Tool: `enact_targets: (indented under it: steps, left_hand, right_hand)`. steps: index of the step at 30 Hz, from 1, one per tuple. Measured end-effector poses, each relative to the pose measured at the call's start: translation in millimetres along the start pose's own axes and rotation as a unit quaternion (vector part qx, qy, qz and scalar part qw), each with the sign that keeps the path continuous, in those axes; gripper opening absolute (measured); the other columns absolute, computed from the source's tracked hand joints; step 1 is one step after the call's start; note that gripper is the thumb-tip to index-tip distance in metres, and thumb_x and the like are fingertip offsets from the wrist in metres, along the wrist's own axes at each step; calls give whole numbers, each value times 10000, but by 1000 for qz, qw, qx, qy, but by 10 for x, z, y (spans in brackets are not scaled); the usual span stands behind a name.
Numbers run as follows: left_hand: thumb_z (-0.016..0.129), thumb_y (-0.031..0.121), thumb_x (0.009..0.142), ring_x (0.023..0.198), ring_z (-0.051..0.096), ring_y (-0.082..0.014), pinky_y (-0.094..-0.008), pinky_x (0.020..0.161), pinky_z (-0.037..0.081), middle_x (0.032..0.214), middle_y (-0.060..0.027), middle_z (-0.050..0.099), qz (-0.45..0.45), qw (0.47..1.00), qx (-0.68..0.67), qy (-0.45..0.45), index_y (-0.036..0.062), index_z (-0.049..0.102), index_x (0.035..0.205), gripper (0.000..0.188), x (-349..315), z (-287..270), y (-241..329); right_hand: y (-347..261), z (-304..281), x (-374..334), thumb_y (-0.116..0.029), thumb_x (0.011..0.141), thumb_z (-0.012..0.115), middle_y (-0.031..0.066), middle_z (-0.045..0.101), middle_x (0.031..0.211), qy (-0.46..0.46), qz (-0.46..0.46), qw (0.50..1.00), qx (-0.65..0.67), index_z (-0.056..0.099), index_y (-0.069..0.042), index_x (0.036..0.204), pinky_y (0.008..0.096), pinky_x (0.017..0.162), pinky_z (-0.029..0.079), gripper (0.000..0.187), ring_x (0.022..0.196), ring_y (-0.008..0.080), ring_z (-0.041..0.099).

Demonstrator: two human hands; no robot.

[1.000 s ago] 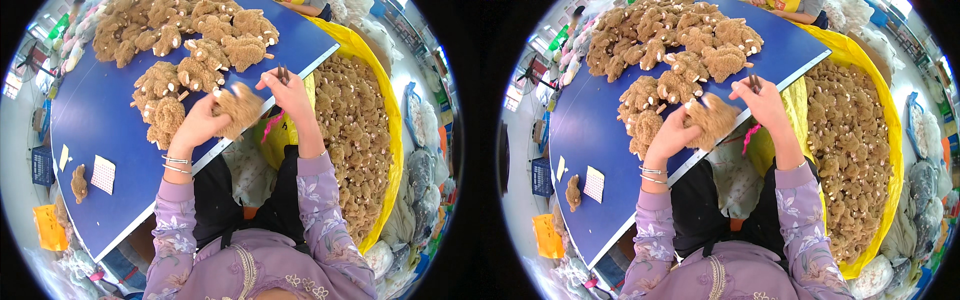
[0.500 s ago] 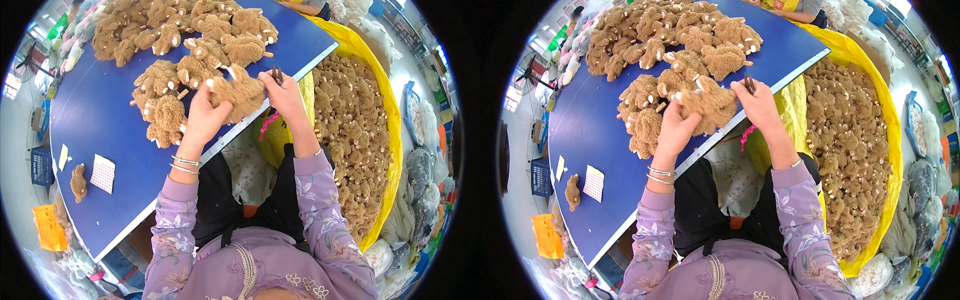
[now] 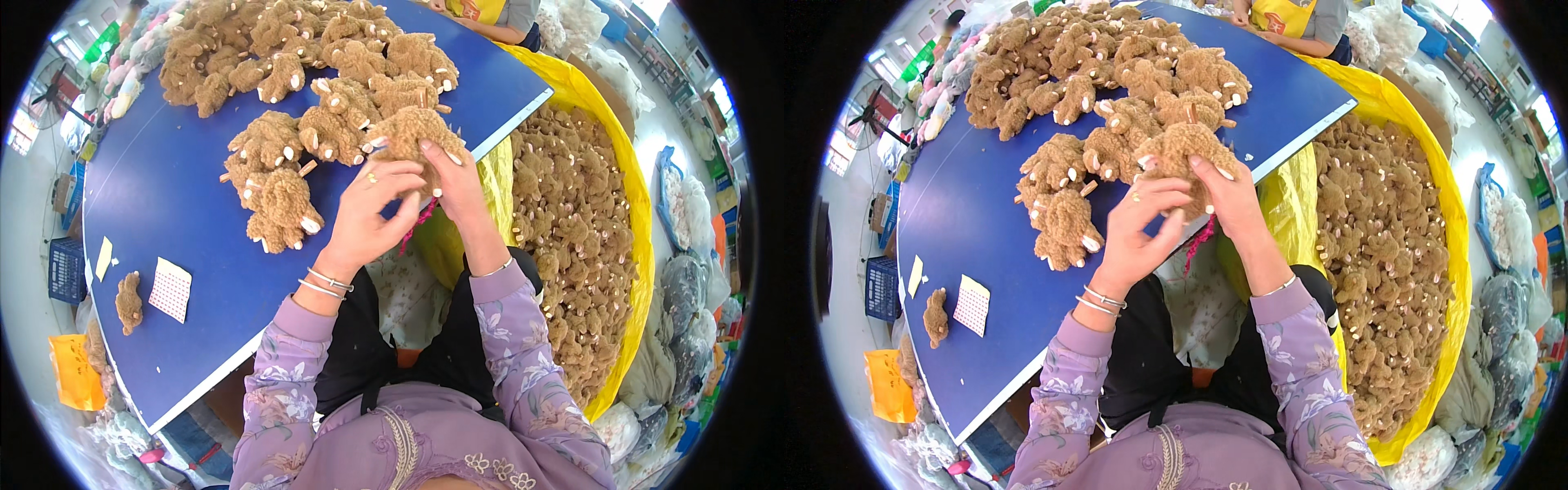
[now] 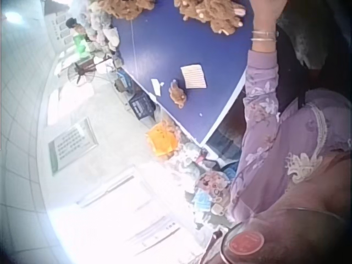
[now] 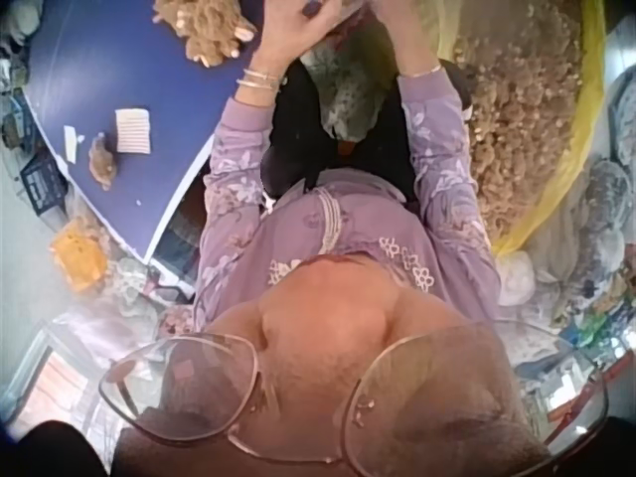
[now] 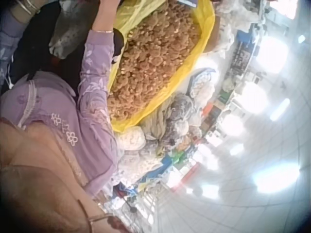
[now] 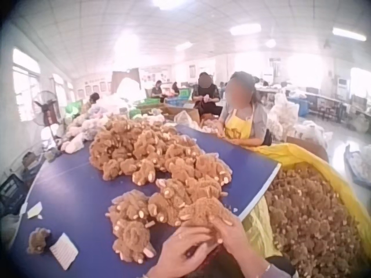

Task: The person trims the fur on small brown stuffed animals using scissors. They pick up each toy, trim around the edges, and place the finished items on a blue table. The process is repeated for multiple toys.

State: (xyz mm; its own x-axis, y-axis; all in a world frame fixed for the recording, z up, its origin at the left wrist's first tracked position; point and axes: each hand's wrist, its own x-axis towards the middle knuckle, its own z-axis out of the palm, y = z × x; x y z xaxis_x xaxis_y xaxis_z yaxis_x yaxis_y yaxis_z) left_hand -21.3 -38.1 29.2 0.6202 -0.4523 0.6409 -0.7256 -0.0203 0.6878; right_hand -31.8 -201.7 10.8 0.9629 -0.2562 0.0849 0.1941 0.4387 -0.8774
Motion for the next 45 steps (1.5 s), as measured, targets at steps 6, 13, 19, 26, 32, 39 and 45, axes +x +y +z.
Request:
enact_targets:
  steps: [6,13,19,26,32,39,45]
  left_hand:
    - [715,181,823,862,530,-91,-238,715,469,1075,-51,576,-250,937,-205,135,-16,516,1172,447,67,-24,-159]
    - [670,76,833,872,605,-77,-232,787,491,991,-21,645,-341,892,-295,-8,-30,555,1173,374,23,-38,-85]
    - [638,36,815,827,593,-52,-215,727,481,981,-11,655,-317,925,-209,-16,-2,598,1132,322,16,-7,-141]
    - [621,30,782,934,606,-97,-261,829,493,1038,-57,662,-318,932,-168,-44,-23,571,1160,385,23,7,-128]
    - [618,44,808,878,603,-83,-250,784,492,998,-35,662,-336,911,-239,-21,-18,579,1152,352,7,33,-162]
    - [613,41,841,853,580,-67,-232,751,471,1017,-15,642,-374,905,-204,-16,-24,561,1180,349,4,-30,-180]
    - [607,43,830,901,596,-84,-242,794,486,1041,-45,651,-314,925,-210,52,-25,569,1159,338,15,5,-175]
  right_hand:
    - [27,19,-37,-175,911,637,65,633,1093,8,-5,1000,26,584,32,1173,298,844,500,338,966,140,606]
    - [-69,15,-95,-231,910,641,29,641,1007,-31,-25,996,-76,613,13,1134,241,696,491,333,793,86,588]
    - [-358,-188,-32,-166,881,661,-24,625,847,38,-95,986,-135,661,-31,1022,160,485,333,195,562,-6,439]
    - [-342,-153,-55,-91,883,641,-57,541,677,10,-109,968,-227,630,-23,873,175,498,344,70,558,6,438]
    - [-481,-335,-62,-180,943,581,-42,422,589,-74,-62,995,15,577,-21,871,201,446,302,175,480,31,340]
    - [-544,-423,-67,-362,1016,386,-19,408,659,-74,-29,996,-40,496,-50,837,196,443,294,376,473,37,307]
    - [-509,-270,-120,-360,990,430,-49,404,641,-37,21,969,-243,550,-56,883,199,469,306,344,535,38,354]
